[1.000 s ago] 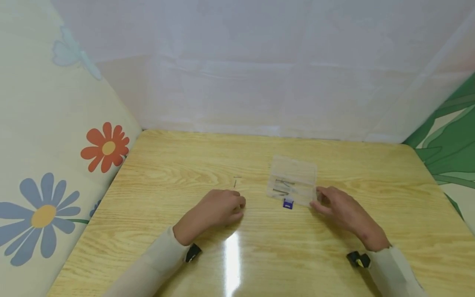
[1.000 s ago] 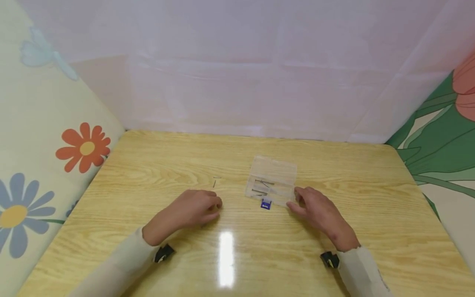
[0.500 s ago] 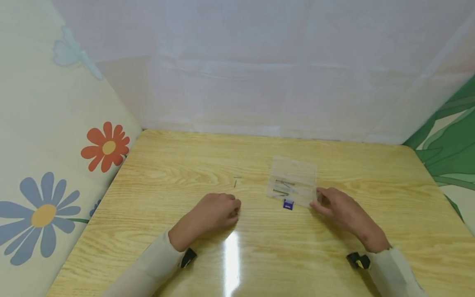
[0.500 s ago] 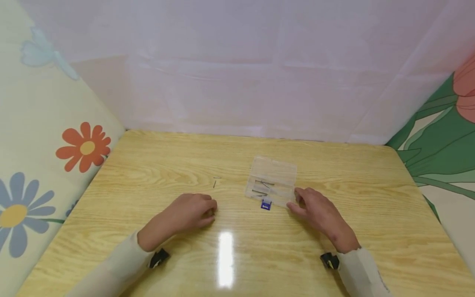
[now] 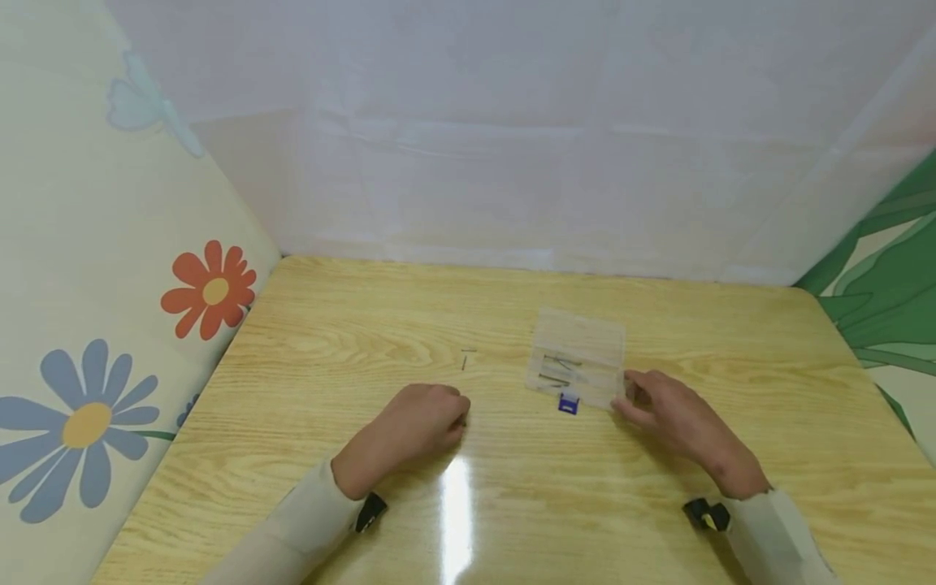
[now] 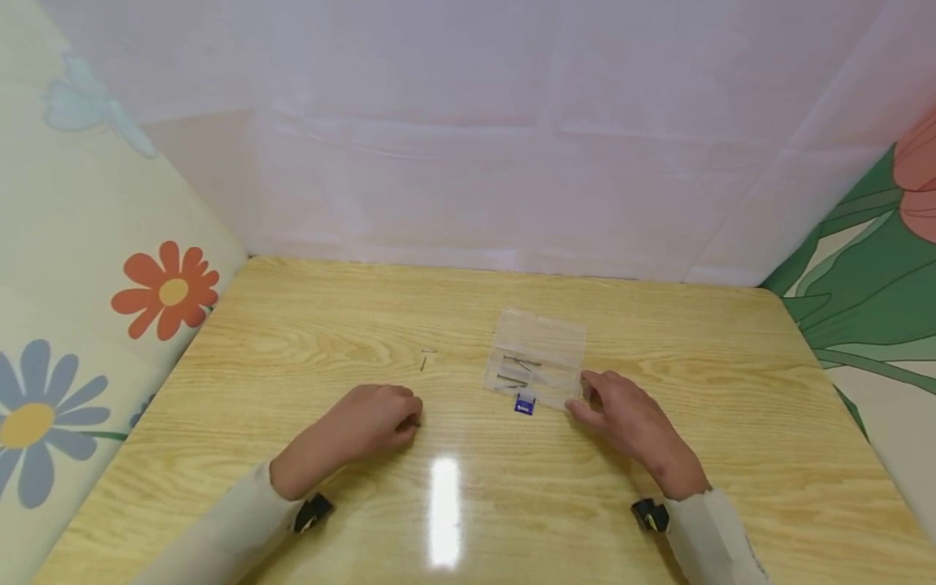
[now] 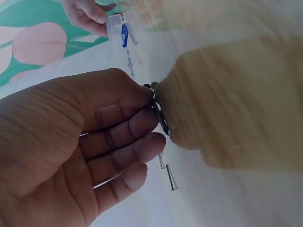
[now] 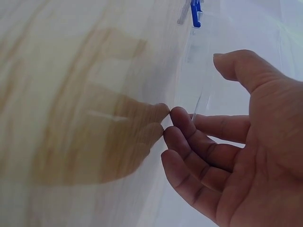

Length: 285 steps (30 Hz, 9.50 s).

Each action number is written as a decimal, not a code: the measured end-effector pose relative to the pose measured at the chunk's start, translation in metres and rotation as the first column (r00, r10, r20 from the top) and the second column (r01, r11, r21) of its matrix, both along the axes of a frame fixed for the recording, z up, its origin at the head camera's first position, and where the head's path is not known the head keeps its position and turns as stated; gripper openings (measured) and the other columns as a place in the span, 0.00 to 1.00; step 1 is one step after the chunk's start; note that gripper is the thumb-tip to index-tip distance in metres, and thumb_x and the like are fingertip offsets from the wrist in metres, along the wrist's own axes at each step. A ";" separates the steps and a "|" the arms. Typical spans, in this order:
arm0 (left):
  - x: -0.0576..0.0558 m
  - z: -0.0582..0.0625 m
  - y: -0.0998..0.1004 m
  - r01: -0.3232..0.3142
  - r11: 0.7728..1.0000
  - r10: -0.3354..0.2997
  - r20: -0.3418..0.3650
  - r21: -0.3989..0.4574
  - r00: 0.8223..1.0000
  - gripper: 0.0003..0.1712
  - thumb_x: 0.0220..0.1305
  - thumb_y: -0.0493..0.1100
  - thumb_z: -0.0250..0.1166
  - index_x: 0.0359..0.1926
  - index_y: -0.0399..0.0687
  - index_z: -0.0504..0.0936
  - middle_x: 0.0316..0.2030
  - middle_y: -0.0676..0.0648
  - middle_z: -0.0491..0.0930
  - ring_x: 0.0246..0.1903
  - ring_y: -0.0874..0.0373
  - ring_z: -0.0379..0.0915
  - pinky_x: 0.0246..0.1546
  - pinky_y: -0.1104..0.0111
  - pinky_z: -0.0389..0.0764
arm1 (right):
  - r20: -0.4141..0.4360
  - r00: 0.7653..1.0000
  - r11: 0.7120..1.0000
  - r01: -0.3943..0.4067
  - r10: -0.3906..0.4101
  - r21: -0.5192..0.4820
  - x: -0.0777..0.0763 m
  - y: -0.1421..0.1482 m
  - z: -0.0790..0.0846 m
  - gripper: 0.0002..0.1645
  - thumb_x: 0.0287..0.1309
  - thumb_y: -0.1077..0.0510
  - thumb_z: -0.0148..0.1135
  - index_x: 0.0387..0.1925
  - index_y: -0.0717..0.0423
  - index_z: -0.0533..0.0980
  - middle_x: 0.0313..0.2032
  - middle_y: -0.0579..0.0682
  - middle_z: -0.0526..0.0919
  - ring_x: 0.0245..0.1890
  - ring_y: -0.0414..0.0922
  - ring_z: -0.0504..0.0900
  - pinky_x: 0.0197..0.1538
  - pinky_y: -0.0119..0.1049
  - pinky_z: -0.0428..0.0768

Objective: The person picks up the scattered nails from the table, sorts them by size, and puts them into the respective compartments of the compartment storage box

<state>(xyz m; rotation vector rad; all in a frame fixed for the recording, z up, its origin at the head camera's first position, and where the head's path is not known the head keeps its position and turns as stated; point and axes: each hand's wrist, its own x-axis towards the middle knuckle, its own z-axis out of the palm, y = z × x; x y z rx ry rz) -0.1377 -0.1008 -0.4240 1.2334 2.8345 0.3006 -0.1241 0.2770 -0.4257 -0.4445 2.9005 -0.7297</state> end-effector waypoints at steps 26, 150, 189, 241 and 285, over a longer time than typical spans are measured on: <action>-0.003 -0.002 0.008 0.022 1.000 -0.023 0.051 0.015 0.998 0.18 0.46 0.30 0.61 0.18 0.55 0.62 0.18 0.58 0.55 0.20 0.65 0.49 0.19 0.71 0.55 | 0.010 1.000 1.000 0.015 -0.015 0.003 0.000 -0.002 0.001 0.32 0.70 0.51 0.65 0.63 0.72 0.74 0.48 0.61 0.83 0.50 0.59 0.82 0.53 0.59 0.78; -0.025 0.013 0.004 -0.103 0.995 0.103 -0.037 0.010 0.994 0.05 0.68 0.45 0.68 0.40 0.50 0.84 0.34 0.52 0.80 0.21 0.63 0.68 0.18 0.71 0.68 | -0.010 1.000 1.000 0.003 -0.003 0.005 0.001 0.001 0.001 0.33 0.70 0.52 0.65 0.62 0.75 0.73 0.50 0.66 0.82 0.52 0.63 0.81 0.55 0.61 0.76; -0.030 0.003 -0.049 -0.238 0.971 0.237 0.026 0.002 0.971 0.03 0.65 0.39 0.70 0.39 0.46 0.87 0.33 0.52 0.80 0.29 0.58 0.76 0.27 0.64 0.78 | 0.004 1.000 1.000 0.006 -0.006 0.016 0.002 0.000 0.002 0.34 0.70 0.51 0.65 0.63 0.75 0.71 0.49 0.65 0.82 0.51 0.62 0.81 0.55 0.60 0.77; -0.035 0.000 -0.024 -0.147 0.988 0.144 0.054 0.054 0.988 0.10 0.53 0.34 0.65 0.23 0.53 0.76 0.21 0.58 0.71 0.21 0.63 0.64 0.20 0.69 0.68 | -0.022 1.000 1.000 -0.019 0.019 -0.001 0.002 0.002 0.000 0.32 0.69 0.52 0.67 0.61 0.74 0.74 0.43 0.54 0.83 0.46 0.54 0.82 0.50 0.57 0.79; -0.045 0.021 0.107 0.107 0.994 -0.107 -0.001 0.021 0.994 0.12 0.61 0.36 0.63 0.24 0.54 0.73 0.24 0.57 0.71 0.22 0.64 0.63 0.20 0.73 0.65 | -0.012 1.000 1.000 0.004 -0.004 -0.008 0.001 0.003 0.002 0.31 0.70 0.52 0.66 0.62 0.73 0.74 0.47 0.60 0.83 0.49 0.57 0.82 0.52 0.58 0.78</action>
